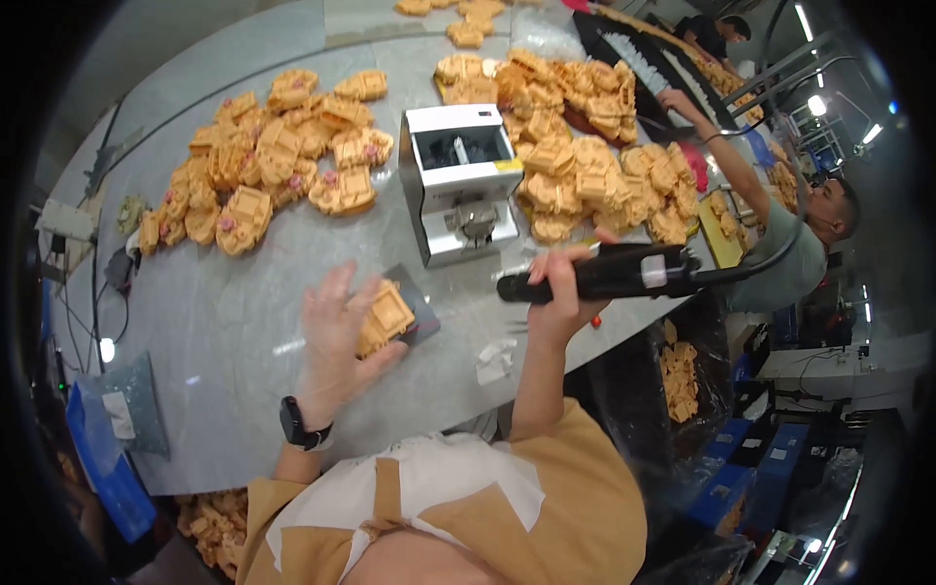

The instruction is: The person places plastic casing parts onto a fixture one at a time and secures them using an electric screwdriver.

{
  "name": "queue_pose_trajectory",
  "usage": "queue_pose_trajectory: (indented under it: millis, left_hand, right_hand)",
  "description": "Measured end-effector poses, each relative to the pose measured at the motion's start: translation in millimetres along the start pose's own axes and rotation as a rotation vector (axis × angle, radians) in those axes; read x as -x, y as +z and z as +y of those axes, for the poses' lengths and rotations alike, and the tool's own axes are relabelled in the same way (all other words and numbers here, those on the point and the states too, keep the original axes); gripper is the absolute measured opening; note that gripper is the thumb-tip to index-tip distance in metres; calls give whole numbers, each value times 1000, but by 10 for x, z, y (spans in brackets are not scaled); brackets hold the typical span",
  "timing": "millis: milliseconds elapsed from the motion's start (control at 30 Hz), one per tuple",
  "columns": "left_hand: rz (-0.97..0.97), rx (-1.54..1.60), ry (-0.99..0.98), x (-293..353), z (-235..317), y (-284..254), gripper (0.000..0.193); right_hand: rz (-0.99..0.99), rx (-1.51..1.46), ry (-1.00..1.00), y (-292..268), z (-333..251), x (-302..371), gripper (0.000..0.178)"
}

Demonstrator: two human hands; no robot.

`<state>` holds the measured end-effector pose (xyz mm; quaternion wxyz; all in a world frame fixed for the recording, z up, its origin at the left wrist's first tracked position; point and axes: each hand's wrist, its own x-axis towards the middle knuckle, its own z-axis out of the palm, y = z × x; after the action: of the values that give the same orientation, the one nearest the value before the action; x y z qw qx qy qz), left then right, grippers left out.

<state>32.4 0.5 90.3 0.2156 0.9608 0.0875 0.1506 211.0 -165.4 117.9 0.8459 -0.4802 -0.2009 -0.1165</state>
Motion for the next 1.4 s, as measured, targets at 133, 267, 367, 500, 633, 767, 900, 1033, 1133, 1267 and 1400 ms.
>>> queue_pose_trajectory:
  millis: [133, 267, 367, 500, 633, 767, 900, 1033, 1133, 1267, 1400]
  left_hand:
    - [73, 165, -232, 407, -105, 120, 85]
    - [38, 288, -227, 449, -148, 380, 86]
    - [63, 206, -231, 437, -173, 462, 86]
    - [54, 196, -208, 429, -237, 471, 84]
    - [90, 274, -192, 441, -274, 498, 82]
    - [153, 373, -240, 441, -273, 558, 85]
    - [112, 386, -226, 403, -293, 598, 85]
    - [148, 373, -187, 392, -303, 677, 86]
    - [199, 338, -173, 413, -314, 715, 85]
    - [227, 331, -160, 430, -322, 741, 83]
    - [219, 310, -170, 439, -338, 762, 83]
  right_hand:
    - [-47, 93, -103, 211, 49, -325, 52]
    - [-117, 104, -96, 394, 226, -434, 47]
    - [-209, 243, -188, 498, 443, -439, 44]
    - [-281, 410, -155, 435, 583, -311, 41]
    - [-297, 273, 31, 336, 269, -65, 45]
    - [-333, -33, 79, 395, -64, 345, 53]
    - [-445, -209, 83, 553, -85, 544, 56]
    - [-424, -101, 112, 608, 5, 612, 56]
    - [-460, 1, 122, 567, 53, 594, 52]
    - [-453, 95, 168, 574, 110, 637, 49]
    - [-438, 14, 196, 590, 239, 659, 44]
